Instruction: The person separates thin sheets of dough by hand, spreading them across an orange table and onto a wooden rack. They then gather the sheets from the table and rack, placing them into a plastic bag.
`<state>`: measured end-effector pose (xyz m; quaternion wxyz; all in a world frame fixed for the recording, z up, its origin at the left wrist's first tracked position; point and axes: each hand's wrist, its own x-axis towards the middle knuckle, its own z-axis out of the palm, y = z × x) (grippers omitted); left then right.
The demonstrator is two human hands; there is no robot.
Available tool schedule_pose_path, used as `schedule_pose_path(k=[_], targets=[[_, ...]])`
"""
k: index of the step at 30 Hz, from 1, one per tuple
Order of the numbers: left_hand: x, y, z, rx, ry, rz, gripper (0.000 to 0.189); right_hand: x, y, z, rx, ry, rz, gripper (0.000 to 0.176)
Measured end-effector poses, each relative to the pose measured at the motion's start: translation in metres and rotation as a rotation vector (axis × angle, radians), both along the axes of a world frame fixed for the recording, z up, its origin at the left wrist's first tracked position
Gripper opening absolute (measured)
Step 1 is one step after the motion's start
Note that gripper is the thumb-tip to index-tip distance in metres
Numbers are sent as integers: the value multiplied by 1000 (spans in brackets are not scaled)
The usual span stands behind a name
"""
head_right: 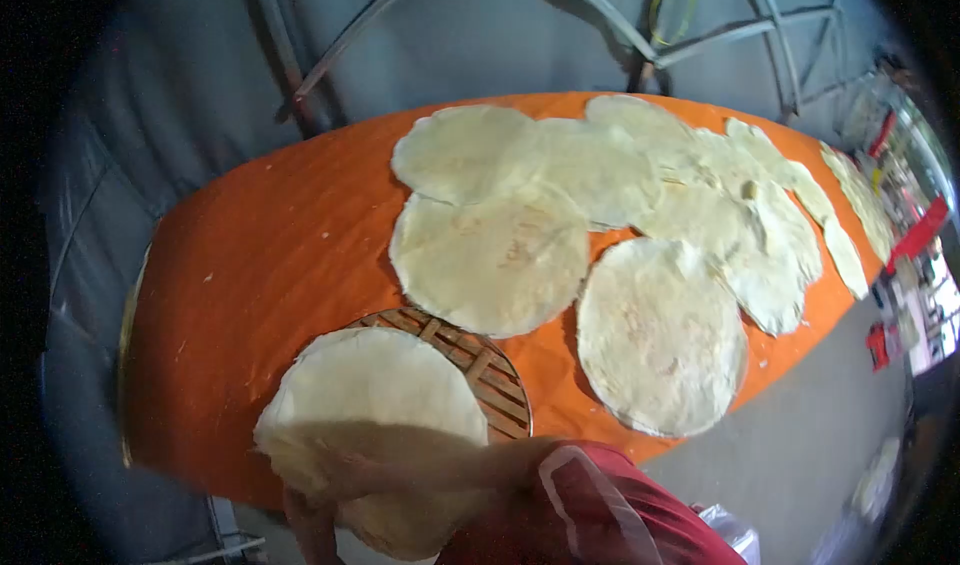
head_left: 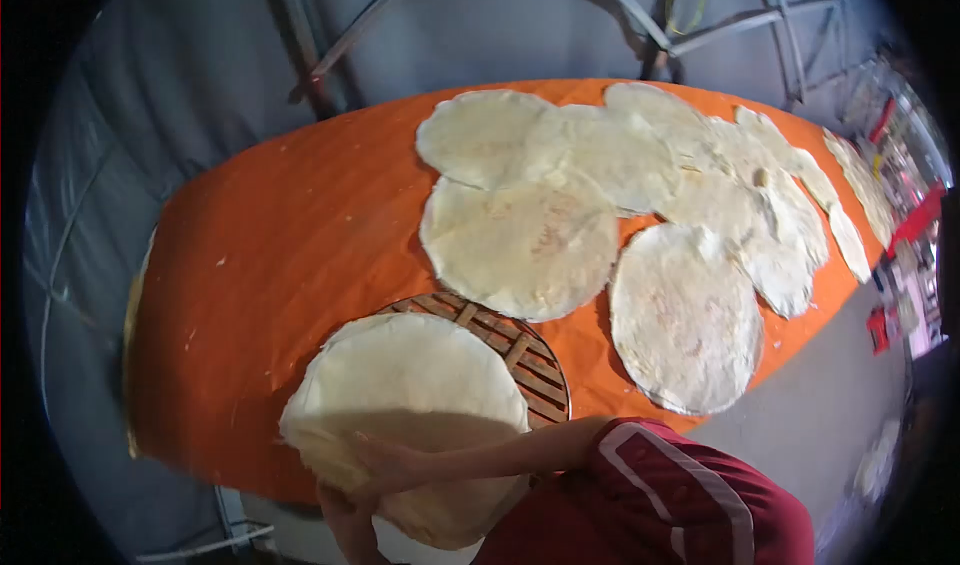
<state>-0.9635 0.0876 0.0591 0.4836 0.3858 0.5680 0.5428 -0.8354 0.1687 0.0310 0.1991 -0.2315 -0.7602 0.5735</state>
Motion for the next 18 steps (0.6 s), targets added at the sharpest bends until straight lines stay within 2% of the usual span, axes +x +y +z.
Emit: schedule_pose_path(k=[2,4,5,7,14,16,17,18], targets=[[-5,-12,-5,54,6,-24,63,3,-6,-2,-58,-9,-32,28],[-6,-27,1,-304,293,108,70,5,-14,-4,-97,-11,-58,28],[-14,-31,-12,-303,291,82,70,5,-16,-6,-111,-14,-78,27],[-30,-34,-40,-140,-129,-16,78,0,-23,-8,-121,-14,-104,27],[-29,-30,-33,-10,142,-129,67,-4,-37,-9,-137,-18,-243,25],[-41,-33,-39,-114,181,-160,52,-9,-41,-13,-130,-46,-309,25],[-41,-34,-45,-112,177,-176,52,-15,-44,-18,-117,-78,-353,24],[-40,-35,-55,-29,190,-85,48,-23,-47,-21,-89,-135,-413,24]])
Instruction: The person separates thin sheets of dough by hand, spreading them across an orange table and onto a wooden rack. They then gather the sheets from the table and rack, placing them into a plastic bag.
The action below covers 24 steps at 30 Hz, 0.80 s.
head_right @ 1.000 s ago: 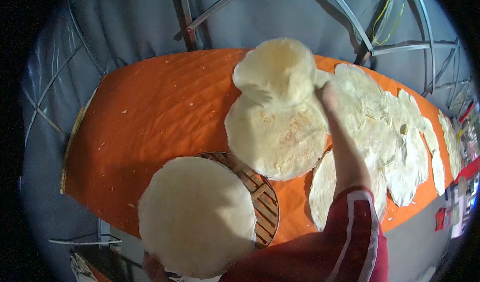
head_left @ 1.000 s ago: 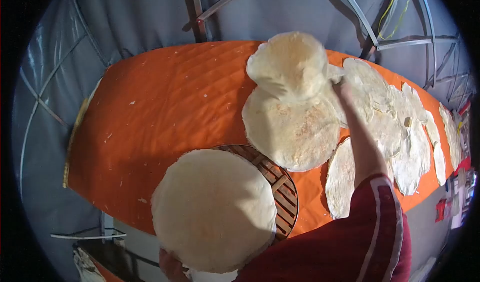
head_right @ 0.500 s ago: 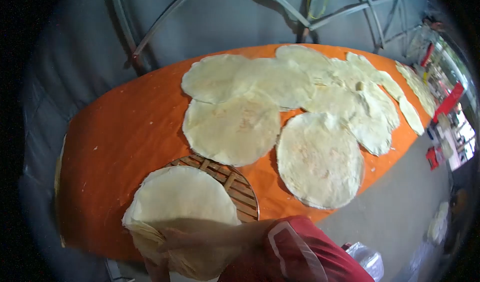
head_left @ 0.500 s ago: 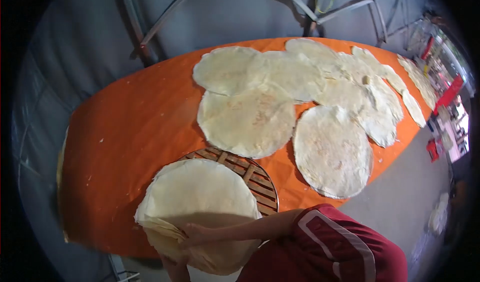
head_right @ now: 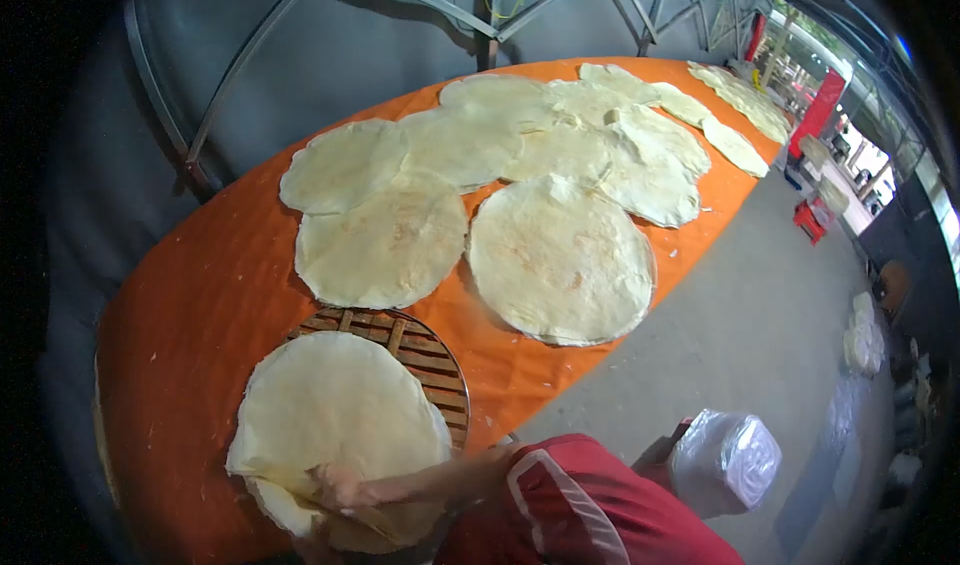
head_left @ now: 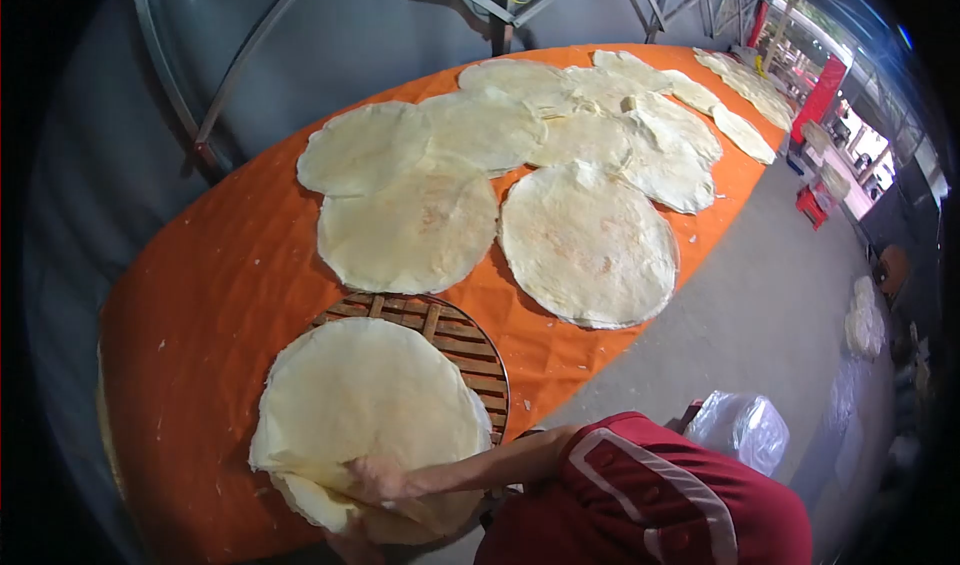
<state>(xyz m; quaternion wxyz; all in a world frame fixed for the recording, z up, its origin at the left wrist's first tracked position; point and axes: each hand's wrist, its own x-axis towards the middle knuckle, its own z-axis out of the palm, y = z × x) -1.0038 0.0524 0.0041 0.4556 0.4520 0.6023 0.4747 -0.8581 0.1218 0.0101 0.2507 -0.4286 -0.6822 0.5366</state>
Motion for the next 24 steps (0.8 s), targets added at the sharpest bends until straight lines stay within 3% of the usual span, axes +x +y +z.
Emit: schedule_pose_path(k=[1,4,5,6,9,11,13,14,15,16,17,18,19,21,22,23,24], targets=[[0,-1,-5,92,11,89,43,-11,-2,-9,32,-61,-63,24],[-3,-6,13,161,-81,193,32,-22,27,-34,304,91,-240,15],[-7,-8,18,155,-65,217,32,11,41,-18,275,604,-159,12],[-12,-9,23,165,-76,199,31,42,61,-3,267,630,-58,14],[-29,-3,39,205,-112,165,32,151,111,29,723,510,201,22],[-42,0,51,215,-100,200,32,235,117,40,421,103,27,22],[-57,6,65,117,-164,152,32,274,84,119,-129,-85,-459,24],[-64,12,69,68,-204,119,32,304,75,118,54,-86,-494,28],[-71,16,70,21,-252,82,32,302,55,147,-135,109,-727,27],[-80,17,66,-25,-306,43,32,326,46,137,-25,33,-842,31],[-96,20,55,-30,-308,66,32,379,47,91,-27,158,-850,36],[-114,25,38,-89,-339,76,33,399,45,81,-101,-129,-810,52],[-124,28,30,-144,-370,84,35,405,47,71,-100,-131,-790,52],[-96,33,49,-77,-455,48,37,407,55,50,260,-1170,-817,68],[-77,37,63,-24,-532,-10,39,392,60,51,371,-1141,-827,79],[-70,39,71,30,-605,-67,41,372,71,52,564,-998,-844,78],[-76,41,62,23,-586,-70,44,332,78,69,464,-763,-843,74]])
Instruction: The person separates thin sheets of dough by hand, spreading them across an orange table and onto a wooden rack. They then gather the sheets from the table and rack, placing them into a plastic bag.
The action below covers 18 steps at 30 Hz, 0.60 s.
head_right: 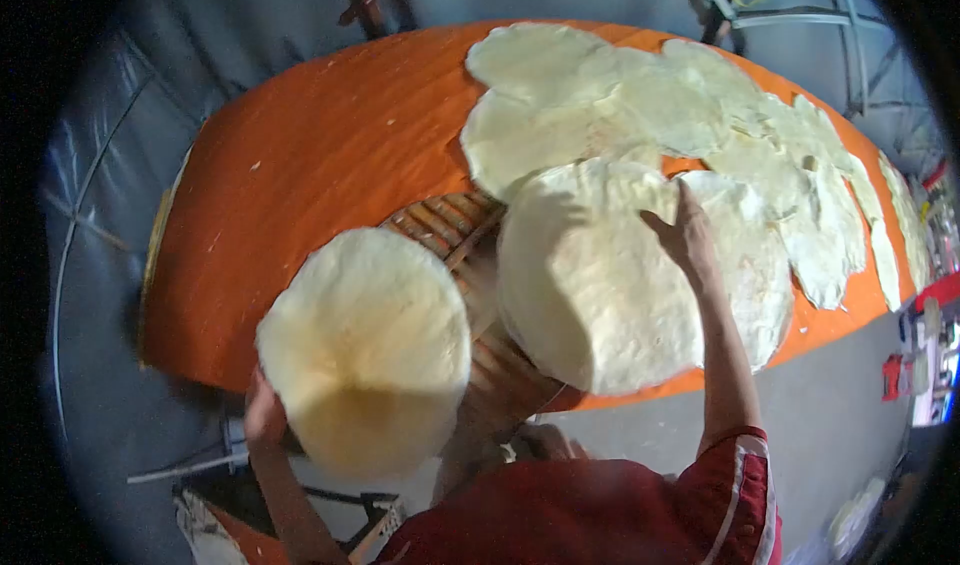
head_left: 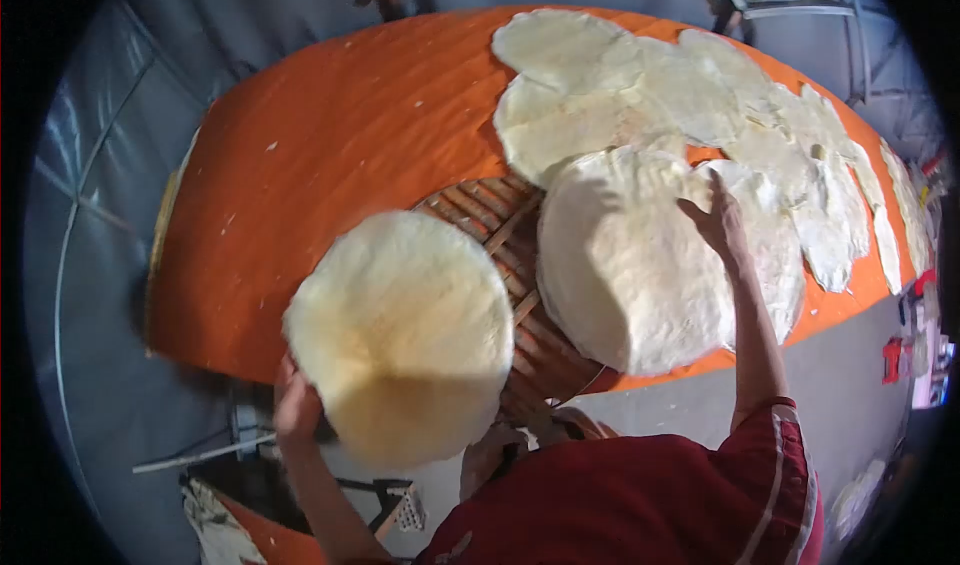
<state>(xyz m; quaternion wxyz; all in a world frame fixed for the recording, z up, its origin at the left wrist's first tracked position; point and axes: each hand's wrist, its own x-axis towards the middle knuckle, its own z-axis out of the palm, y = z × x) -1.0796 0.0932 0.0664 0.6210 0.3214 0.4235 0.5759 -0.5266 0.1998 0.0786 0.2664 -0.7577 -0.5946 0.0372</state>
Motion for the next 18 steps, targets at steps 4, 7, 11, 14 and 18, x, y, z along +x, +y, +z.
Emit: schedule_pose_path(k=[4,7,11,14,18], targets=[[-8,0,-29,-96,44,87,63,-154,15,-45,-200,1064,589,75],[-7,1,-36,-79,108,75,72,-278,-28,-18,-570,982,853,100],[-3,6,-26,-188,158,111,83,-386,-68,-37,-445,1089,931,112],[-13,6,-36,-124,136,78,81,-417,-70,-42,-425,1120,860,114],[-17,2,-44,21,188,-39,77,-429,-63,-44,-472,1204,731,113]])
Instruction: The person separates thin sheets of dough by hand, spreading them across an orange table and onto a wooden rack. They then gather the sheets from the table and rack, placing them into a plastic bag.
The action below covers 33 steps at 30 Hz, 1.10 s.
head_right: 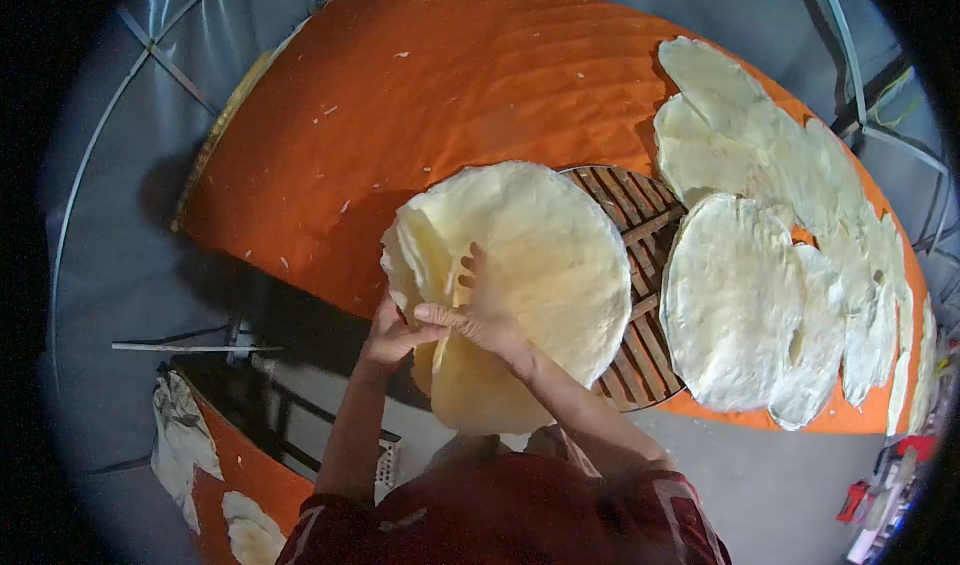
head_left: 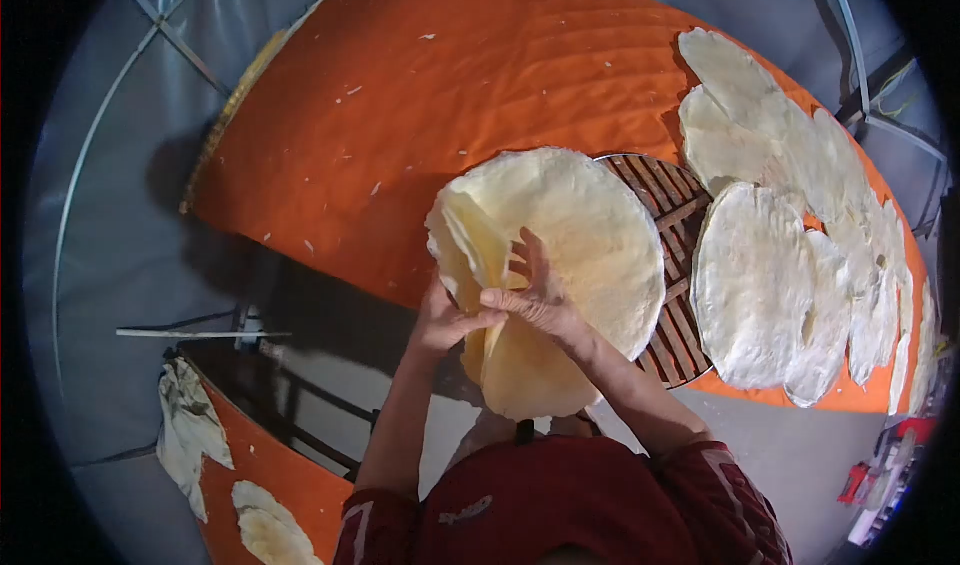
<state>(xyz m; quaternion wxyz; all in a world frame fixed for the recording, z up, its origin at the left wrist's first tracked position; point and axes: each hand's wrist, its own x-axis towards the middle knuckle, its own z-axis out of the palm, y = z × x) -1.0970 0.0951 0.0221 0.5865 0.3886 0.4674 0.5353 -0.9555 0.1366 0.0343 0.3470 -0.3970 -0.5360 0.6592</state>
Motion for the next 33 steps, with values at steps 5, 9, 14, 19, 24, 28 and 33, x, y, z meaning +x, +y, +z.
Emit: schedule_pose_path(k=[5,9,14,19,24,28,33], targets=[[-11,4,11,76,26,-150,80,-19,10,0,-169,-26,-126,100],[-22,3,1,62,77,-207,81,-24,12,-19,-77,-138,-207,91],[-21,3,9,148,114,-177,66,-20,13,-1,288,-497,-41,56],[-53,-4,-55,-65,-11,-49,38,-29,6,-36,385,-381,-32,35],[-85,-4,-5,-88,-252,79,33,39,79,20,403,29,214,36],[-211,-5,11,-29,219,100,34,139,106,111,204,35,94,27],[-252,15,121,23,692,405,45,229,93,98,-3,78,-306,34]])
